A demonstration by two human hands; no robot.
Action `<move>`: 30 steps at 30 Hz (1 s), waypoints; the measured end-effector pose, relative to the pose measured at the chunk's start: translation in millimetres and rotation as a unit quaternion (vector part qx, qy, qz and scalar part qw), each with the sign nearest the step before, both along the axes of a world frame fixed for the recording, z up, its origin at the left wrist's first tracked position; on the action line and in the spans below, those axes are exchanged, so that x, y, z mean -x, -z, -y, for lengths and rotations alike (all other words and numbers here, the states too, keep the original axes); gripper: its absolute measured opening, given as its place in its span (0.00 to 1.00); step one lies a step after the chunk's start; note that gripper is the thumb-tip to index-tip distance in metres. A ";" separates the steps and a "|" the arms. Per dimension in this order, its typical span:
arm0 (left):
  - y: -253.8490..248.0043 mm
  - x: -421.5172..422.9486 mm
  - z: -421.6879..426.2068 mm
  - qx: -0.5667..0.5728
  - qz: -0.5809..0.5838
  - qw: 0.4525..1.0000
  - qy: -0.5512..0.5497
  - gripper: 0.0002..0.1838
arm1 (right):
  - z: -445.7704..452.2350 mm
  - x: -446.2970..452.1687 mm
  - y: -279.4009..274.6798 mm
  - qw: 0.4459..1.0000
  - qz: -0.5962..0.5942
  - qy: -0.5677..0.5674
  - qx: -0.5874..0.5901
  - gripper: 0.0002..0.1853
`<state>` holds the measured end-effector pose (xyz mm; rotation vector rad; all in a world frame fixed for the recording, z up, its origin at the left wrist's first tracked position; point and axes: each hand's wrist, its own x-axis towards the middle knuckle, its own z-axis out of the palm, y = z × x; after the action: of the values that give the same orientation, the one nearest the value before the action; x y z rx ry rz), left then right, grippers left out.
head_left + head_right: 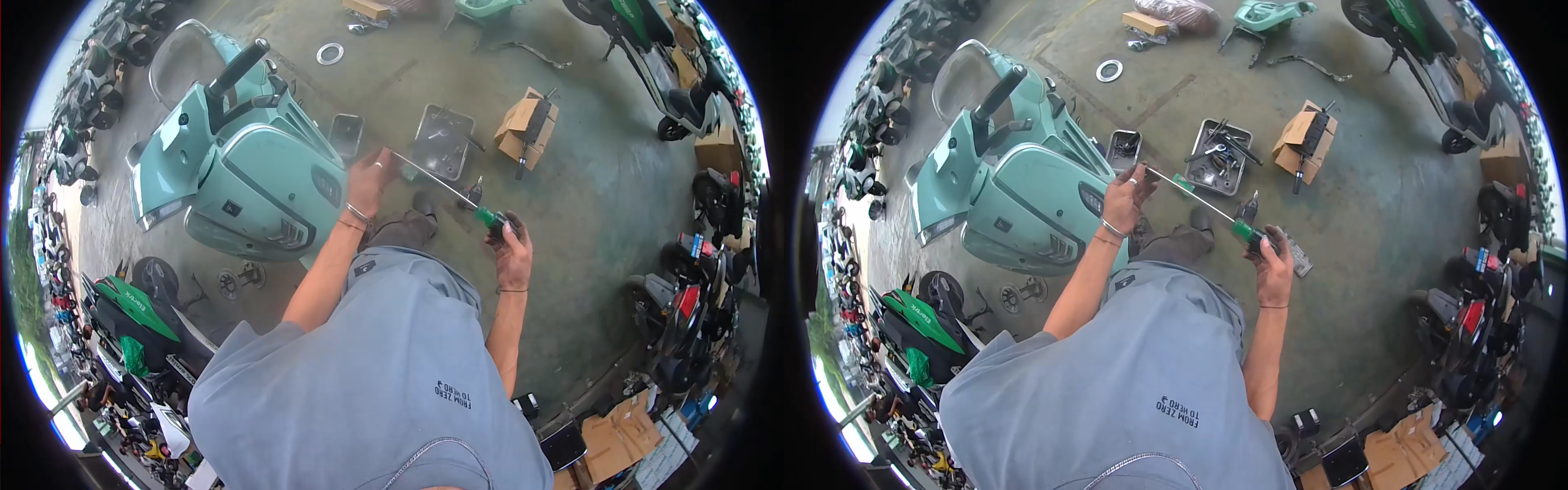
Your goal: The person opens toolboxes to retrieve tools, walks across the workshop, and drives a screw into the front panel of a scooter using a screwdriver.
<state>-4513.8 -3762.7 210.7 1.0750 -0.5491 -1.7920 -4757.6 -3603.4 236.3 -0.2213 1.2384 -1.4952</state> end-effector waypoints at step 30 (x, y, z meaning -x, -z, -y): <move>-21.4 -138.7 317.2 -0.022 -0.051 0.639 -0.767 0.11 | 779.4 -300.2 -14.8 0.606 -0.026 -0.795 0.018 0.23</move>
<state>-4375.1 -4079.9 232.2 0.8922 0.4881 -0.2802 -4457.3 -4382.8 251.1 -1.0632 0.5237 0.1142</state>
